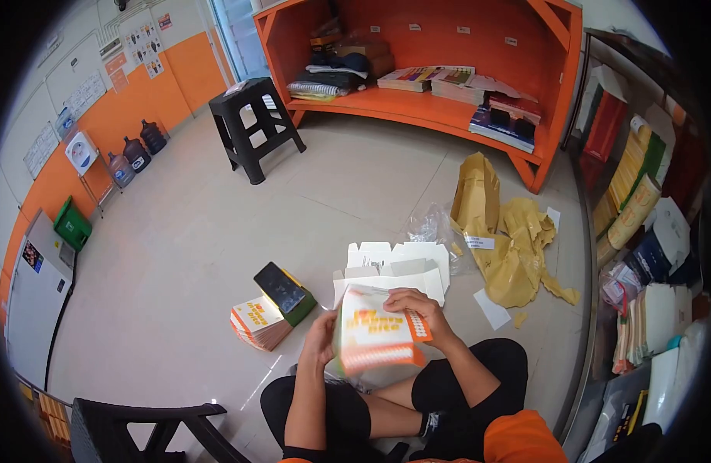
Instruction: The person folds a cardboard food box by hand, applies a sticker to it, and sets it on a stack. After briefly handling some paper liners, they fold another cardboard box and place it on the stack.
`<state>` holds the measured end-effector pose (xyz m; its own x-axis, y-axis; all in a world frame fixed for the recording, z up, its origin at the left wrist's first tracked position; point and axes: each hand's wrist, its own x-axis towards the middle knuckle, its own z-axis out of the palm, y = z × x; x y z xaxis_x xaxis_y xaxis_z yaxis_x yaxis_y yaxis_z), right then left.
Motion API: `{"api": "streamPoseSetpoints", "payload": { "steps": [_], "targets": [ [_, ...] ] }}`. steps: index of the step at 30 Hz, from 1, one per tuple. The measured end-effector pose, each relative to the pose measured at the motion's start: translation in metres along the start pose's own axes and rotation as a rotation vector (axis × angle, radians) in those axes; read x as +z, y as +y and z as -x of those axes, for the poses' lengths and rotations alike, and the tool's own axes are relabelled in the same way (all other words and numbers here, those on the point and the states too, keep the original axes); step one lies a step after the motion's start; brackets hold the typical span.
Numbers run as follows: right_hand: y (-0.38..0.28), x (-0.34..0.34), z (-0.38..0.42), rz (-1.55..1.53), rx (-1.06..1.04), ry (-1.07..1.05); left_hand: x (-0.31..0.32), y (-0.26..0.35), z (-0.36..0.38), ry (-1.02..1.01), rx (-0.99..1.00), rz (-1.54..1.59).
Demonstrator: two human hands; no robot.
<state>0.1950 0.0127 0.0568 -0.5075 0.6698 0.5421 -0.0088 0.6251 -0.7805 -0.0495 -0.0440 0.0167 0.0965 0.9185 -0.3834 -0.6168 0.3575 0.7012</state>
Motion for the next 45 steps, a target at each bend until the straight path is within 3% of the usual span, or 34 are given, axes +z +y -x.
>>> {"api": "streamPoseSetpoints", "payload": {
  "steps": [1, 2, 4, 7, 10, 11, 14, 15, 18, 19, 22, 25, 28, 29, 31, 32, 33, 35, 37, 40, 41, 45],
  "targets": [
    [0.0, -0.004, -0.001, 0.156, -0.094, 0.057, 0.002, 0.002, 0.002, 0.017, -0.042, -0.182],
    [-0.001, -0.003, 0.0, 0.088, 0.094, 0.148, 0.022, 0.01, 0.006, 0.168, -0.146, -0.519],
    [-0.006, 0.002, 0.004, -0.052, 0.471, 0.333, 0.01, 0.001, -0.002, 0.258, -0.188, -0.798],
    [0.002, -0.001, 0.003, -0.002, 0.429, 0.393, 0.014, -0.009, 0.002, 0.373, 0.154, -0.776],
    [0.004, -0.002, 0.003, -0.095, 0.459, 0.338, 0.031, -0.005, 0.009, 0.33, 0.61, -1.049],
    [0.004, 0.0, 0.004, -0.175, 0.471, 0.331, 0.019, -0.012, -0.001, 0.235, 0.675, -1.083],
    [0.01, 0.005, 0.006, -0.373, 0.575, 0.342, 0.008, -0.025, -0.015, 0.095, 0.064, -1.039],
    [0.015, 0.006, 0.006, -0.43, 0.619, 0.353, 0.009, -0.037, -0.016, 0.159, 0.352, -1.102],
    [0.029, 0.009, 0.012, -0.478, 0.617, 0.336, 0.017, -0.037, -0.015, 0.246, 0.701, -1.078],
    [0.019, 0.008, 0.009, -0.47, 0.811, 0.292, 0.027, -0.035, -0.012, 0.229, 0.734, -1.009],
    [0.022, 0.008, 0.01, -0.458, 0.883, 0.273, 0.02, -0.039, -0.012, 0.075, 0.626, -0.968],
    [0.044, 0.005, 0.016, -0.406, 0.734, 0.368, 0.037, -0.015, 0.014, -0.252, 0.186, -0.952],
    [0.04, 0.005, 0.015, -0.053, 0.592, 0.352, 0.007, -0.022, -0.003, -0.306, 0.139, -0.91],
    [0.038, 0.006, 0.014, -0.04, 0.601, 0.311, 0.006, -0.026, -0.007, -0.293, 0.169, -0.711],
    [0.034, 0.02, 0.009, -0.342, 0.668, 0.426, 0.012, -0.038, -0.017, -0.262, 0.225, -0.314],
    [0.032, 0.024, 0.008, -0.492, 0.7, 0.484, 0.016, -0.043, -0.02, -0.163, 0.257, -0.352],
    [0.029, 0.023, 0.009, -0.851, 0.7, 0.403, 0.02, -0.048, -0.023, -0.066, 0.287, -0.389],
    [0.029, 0.024, 0.011, -0.878, 0.686, 0.294, 0.033, -0.042, -0.019, 0.122, 0.412, -0.612],
    [0.021, 0.03, 0.009, -0.82, 0.598, 0.236, 0.044, -0.034, -0.011, 0.075, 0.446, -0.6],
    [0.027, 0.034, 0.012, -0.401, 0.57, 0.231, 0.048, -0.036, -0.01, 0.091, 0.516, -0.563],
    [0.029, 0.032, 0.012, -0.396, 0.601, 0.229, 0.045, -0.039, -0.012, 0.111, 0.522, -0.593],
    [0.029, 0.048, 0.01, -0.08, 0.363, 0.431, 0.037, -0.048, -0.021, 0.275, 0.663, -0.764]
  ]
}}
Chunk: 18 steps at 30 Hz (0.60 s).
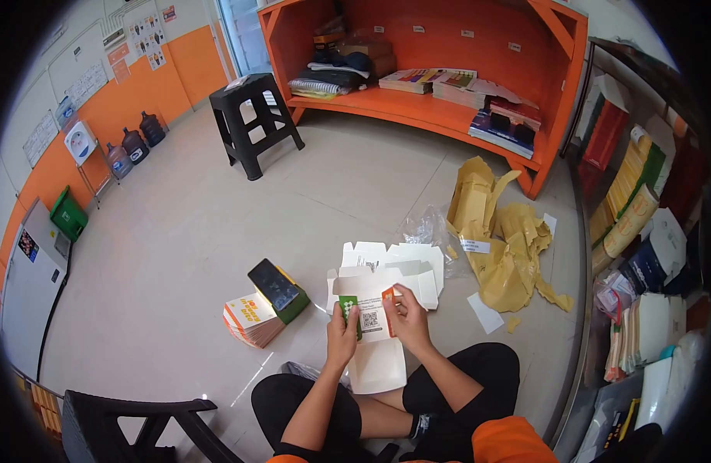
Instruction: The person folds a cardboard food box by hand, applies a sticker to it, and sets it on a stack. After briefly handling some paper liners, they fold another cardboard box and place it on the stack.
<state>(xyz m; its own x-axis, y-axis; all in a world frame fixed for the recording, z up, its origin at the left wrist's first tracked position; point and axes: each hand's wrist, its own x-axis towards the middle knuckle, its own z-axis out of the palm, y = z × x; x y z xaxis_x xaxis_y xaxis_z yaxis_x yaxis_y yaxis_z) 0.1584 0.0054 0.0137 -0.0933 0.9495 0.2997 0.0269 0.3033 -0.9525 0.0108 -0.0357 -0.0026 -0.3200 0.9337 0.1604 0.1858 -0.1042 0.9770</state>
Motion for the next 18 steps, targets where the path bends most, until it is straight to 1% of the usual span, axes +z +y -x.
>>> {"api": "streamPoseSetpoints", "payload": {
  "steps": [2, 3, 5, 6, 9, 10, 13, 14, 17, 18],
  "targets": [
    [-0.025, 0.003, 0.001, 0.254, -0.208, 0.151, 0.002, 0.018, 0.002, 0.022, -0.014, -0.024],
    [-0.025, 0.001, 0.001, 0.273, -0.149, 0.115, 0.002, 0.025, 0.003, 0.034, -0.022, -0.037],
    [-0.023, -0.007, 0.001, 0.311, -0.029, 0.041, 0.003, 0.004, -0.004, 0.388, 0.323, -0.415],
    [-0.02, -0.008, 0.001, 0.381, -0.107, 0.054, 0.003, -0.009, -0.006, 0.566, 0.496, -0.602],
    [-0.012, -0.005, 0.005, 0.486, -0.329, 0.019, -0.004, 0.007, -0.002, 0.412, 0.099, -0.332],
    [-0.018, -0.001, 0.008, 0.523, -0.36, 0.008, -0.01, 0.012, -0.002, 0.154, -0.116, -0.048],
    [-0.029, 0.005, 0.013, 0.59, -0.456, -0.104, -0.001, 0.023, 0.0, -0.033, -0.332, 0.485],
    [-0.029, 0.005, 0.013, 0.594, -0.444, -0.107, 0.001, 0.023, 0.001, -0.001, -0.284, 0.513],
    [-0.028, 0.001, 0.006, 0.36, -0.297, -0.119, -0.007, 0.014, -0.005, 0.007, -0.111, 0.239],
    [-0.026, -0.001, 0.006, 0.285, -0.169, -0.103, -0.007, 0.011, -0.004, 0.056, -0.122, 0.144]
  ]
}}
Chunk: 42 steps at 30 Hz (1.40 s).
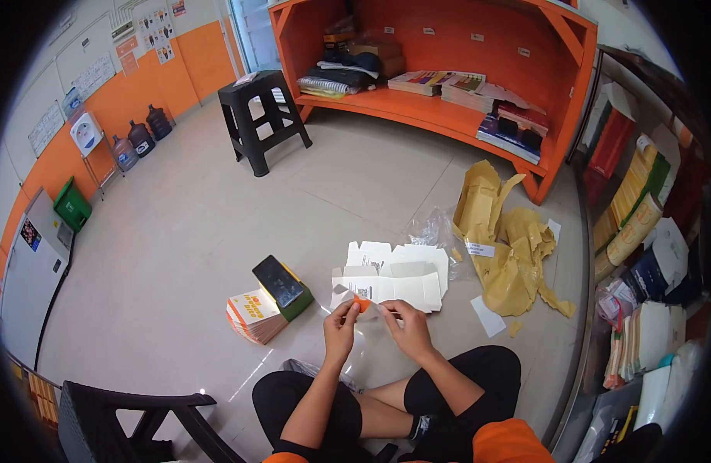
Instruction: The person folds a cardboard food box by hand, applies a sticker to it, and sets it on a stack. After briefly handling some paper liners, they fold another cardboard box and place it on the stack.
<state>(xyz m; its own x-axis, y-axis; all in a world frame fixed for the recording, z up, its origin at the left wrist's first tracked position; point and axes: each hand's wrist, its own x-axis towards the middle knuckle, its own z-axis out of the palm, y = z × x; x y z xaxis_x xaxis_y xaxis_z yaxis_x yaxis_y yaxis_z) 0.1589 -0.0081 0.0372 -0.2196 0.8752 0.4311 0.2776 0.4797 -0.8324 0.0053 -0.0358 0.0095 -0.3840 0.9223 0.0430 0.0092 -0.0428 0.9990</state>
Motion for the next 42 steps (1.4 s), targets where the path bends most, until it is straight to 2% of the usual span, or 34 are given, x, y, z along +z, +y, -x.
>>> {"api": "streamPoseSetpoints", "payload": {
  "steps": [2, 3, 6, 9, 12, 15, 19, 25, 31, 37, 42],
  "targets": [
    [0.008, -0.001, 0.001, -0.16, 0.251, 0.01, 0.002, 0.006, 0.001, 0.025, 0.25, -0.17],
    [0.014, -0.002, 0.001, -0.189, 0.284, -0.015, 0.004, 0.008, 0.002, 0.038, 0.375, -0.256],
    [0.019, -0.004, 0.001, -0.249, 0.429, -0.105, 0.008, 0.003, 0.006, -0.038, 0.079, -0.077],
    [0.024, 0.007, 0.005, -0.311, 0.251, -0.025, 0.011, 0.0, 0.009, -0.102, 0.041, 0.076],
    [0.014, 0.009, 0.004, -0.309, 0.291, 0.02, 0.015, 0.004, 0.01, -0.144, -0.042, 0.321],
    [0.007, 0.003, 0.002, -0.222, 0.226, 0.036, 0.014, 0.013, 0.011, -0.201, -0.102, 0.362],
    [0.008, 0.0, -0.001, -0.182, 0.08, 0.003, 0.006, 0.006, 0.008, -0.207, -0.066, 0.226],
    [0.012, -0.002, -0.003, -0.251, 0.094, -0.054, 0.01, 0.008, 0.009, -0.162, -0.064, 0.282],
    [0.006, -0.005, -0.003, -0.072, 0.021, -0.054, 0.009, 0.006, 0.008, -0.204, -0.035, 0.202],
    [0.016, 0.002, 0.0, -0.17, 0.029, -0.033, 0.008, 0.005, 0.008, -0.257, -0.009, 0.165],
    [0.013, 0.002, 0.003, -0.065, 0.01, -0.05, 0.01, -0.001, 0.009, -0.227, 0.002, 0.16]
  ]
}}
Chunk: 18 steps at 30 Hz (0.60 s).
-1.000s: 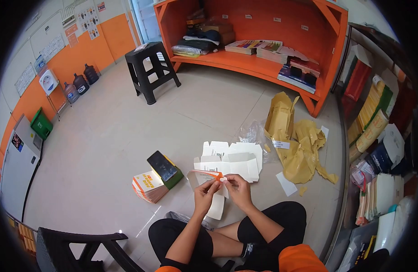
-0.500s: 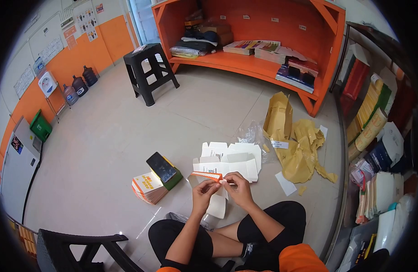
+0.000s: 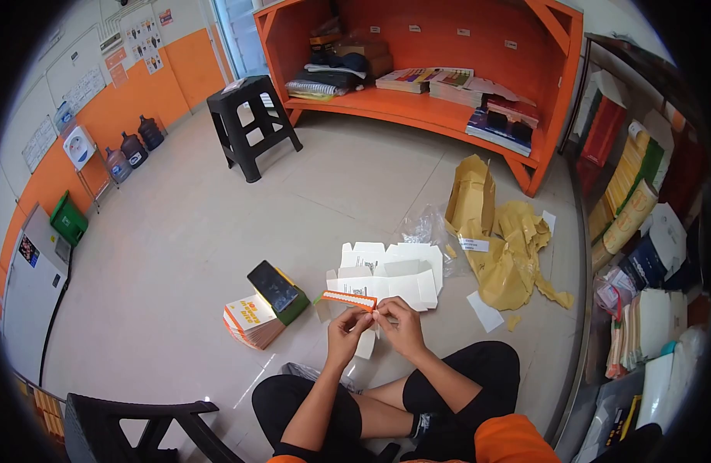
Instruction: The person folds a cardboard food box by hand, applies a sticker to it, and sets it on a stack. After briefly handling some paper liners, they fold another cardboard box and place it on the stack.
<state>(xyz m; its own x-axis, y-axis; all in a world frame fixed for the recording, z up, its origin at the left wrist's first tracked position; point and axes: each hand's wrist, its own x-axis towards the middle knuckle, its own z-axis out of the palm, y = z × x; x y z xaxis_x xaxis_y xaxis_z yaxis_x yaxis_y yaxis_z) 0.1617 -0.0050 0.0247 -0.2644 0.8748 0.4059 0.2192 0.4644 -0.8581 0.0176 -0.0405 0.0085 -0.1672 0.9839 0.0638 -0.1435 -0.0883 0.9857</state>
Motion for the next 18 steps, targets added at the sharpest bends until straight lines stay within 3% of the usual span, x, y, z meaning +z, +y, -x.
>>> {"api": "streamPoseSetpoints", "payload": {
  "steps": [4, 7, 12, 18],
  "targets": [
    [0.005, 0.01, 0.004, -0.078, -0.025, -0.012, -0.002, -0.001, -0.001, 0.053, 0.005, -0.049],
    [0.002, 0.013, 0.005, -0.225, 0.088, 0.061, 0.003, -0.002, 0.0, 0.066, 0.041, -0.079],
    [0.004, 0.018, 0.008, -0.152, 0.07, 0.123, 0.006, -0.005, 0.0, 0.113, 0.109, -0.169],
    [0.009, 0.013, 0.008, 0.003, 0.068, 0.046, 0.003, 0.013, 0.006, -0.001, 0.233, -0.536]
  ]
}}
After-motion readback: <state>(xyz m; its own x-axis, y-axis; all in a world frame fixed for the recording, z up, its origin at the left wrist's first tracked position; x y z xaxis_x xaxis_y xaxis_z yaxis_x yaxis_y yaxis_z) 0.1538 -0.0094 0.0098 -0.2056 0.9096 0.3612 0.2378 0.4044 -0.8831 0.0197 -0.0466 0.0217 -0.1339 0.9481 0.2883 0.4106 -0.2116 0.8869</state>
